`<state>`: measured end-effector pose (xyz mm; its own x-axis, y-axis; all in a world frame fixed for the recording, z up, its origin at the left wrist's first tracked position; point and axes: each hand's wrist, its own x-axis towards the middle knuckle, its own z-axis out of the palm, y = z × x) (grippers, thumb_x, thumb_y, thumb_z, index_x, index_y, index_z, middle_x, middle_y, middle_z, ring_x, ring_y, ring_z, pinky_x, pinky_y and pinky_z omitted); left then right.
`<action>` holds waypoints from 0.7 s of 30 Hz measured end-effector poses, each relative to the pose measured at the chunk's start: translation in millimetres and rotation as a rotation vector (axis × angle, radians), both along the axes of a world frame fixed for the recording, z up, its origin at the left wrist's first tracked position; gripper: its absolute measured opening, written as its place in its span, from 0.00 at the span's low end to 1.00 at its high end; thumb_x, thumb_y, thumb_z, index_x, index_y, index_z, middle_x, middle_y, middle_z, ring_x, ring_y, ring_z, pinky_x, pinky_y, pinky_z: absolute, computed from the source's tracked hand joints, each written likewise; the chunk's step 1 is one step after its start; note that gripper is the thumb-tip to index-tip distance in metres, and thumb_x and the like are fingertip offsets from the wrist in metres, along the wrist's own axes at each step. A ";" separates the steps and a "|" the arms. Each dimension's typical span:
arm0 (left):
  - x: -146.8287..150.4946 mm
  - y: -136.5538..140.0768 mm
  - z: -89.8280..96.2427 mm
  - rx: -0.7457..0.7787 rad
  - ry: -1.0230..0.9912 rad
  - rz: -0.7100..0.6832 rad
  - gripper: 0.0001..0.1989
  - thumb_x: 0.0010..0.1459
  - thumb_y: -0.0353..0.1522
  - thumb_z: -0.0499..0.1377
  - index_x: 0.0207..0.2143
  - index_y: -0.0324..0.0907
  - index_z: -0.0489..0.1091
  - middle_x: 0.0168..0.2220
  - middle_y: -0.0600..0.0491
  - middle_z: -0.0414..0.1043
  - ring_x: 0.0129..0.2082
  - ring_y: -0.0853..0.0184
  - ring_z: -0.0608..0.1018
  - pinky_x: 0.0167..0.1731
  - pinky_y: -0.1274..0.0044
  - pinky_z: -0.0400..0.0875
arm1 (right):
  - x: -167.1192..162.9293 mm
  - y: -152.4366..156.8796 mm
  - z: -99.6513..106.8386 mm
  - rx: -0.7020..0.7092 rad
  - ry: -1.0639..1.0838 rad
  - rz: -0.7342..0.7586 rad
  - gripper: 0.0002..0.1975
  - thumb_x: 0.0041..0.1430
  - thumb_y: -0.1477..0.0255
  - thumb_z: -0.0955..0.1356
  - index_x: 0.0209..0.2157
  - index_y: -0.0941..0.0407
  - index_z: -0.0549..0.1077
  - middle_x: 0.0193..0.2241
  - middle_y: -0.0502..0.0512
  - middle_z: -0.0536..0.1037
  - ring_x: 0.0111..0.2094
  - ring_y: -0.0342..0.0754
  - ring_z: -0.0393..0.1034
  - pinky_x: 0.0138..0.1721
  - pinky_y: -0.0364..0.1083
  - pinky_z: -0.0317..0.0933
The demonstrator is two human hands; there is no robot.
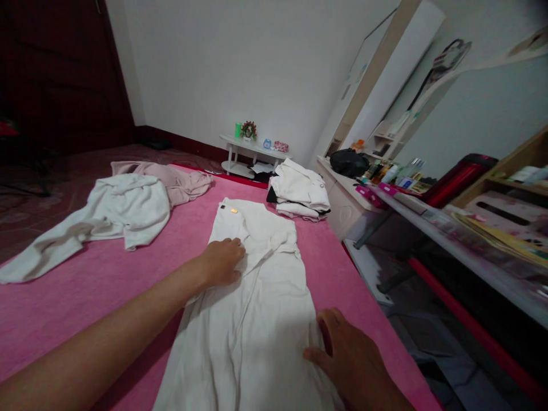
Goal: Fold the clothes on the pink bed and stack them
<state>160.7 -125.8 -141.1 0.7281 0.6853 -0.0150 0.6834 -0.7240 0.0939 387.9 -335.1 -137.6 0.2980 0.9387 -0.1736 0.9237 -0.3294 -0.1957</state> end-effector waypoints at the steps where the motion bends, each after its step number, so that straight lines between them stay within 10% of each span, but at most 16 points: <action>1: 2.9 0.3 -1.2 0.024 -0.004 0.010 0.15 0.47 0.32 0.56 0.39 0.39 0.73 0.43 0.41 0.70 0.41 0.54 0.75 0.34 0.69 0.68 | 1.9 -0.4 -4.8 0.000 0.016 -0.033 0.19 0.45 0.64 0.72 0.41 0.55 0.71 0.39 0.56 0.76 0.38 0.52 0.71 0.36 0.45 0.55; 8: 8.1 46.6 15.7 -0.378 -0.497 0.101 0.09 0.47 0.36 0.53 0.20 0.40 0.67 0.21 0.51 0.69 0.26 0.62 0.74 0.25 0.75 0.65 | 8.8 -5.9 -23.2 -0.006 0.295 -0.014 0.06 0.49 0.68 0.67 0.28 0.56 0.72 0.28 0.52 0.76 0.29 0.47 0.67 0.30 0.43 0.53; 14: 14.5 74.8 65.7 -0.946 -1.229 0.308 0.11 0.45 0.36 0.54 0.28 0.38 0.69 0.21 0.49 0.72 0.25 0.59 0.76 0.24 0.71 0.72 | 3.9 -2.0 -23.9 0.193 0.658 -0.016 0.05 0.50 0.71 0.64 0.25 0.55 0.61 0.22 0.45 0.64 0.25 0.42 0.60 0.26 0.39 0.52; 21: -15.9 93.3 104.6 -0.822 -1.548 0.311 0.17 0.47 0.33 0.52 0.37 0.33 0.70 0.25 0.47 0.74 0.28 0.59 0.78 0.28 0.71 0.75 | -37.9 7.3 6.8 0.146 0.899 0.079 0.09 0.50 0.69 0.65 0.26 0.55 0.58 0.20 0.43 0.58 0.22 0.38 0.53 0.23 0.38 0.47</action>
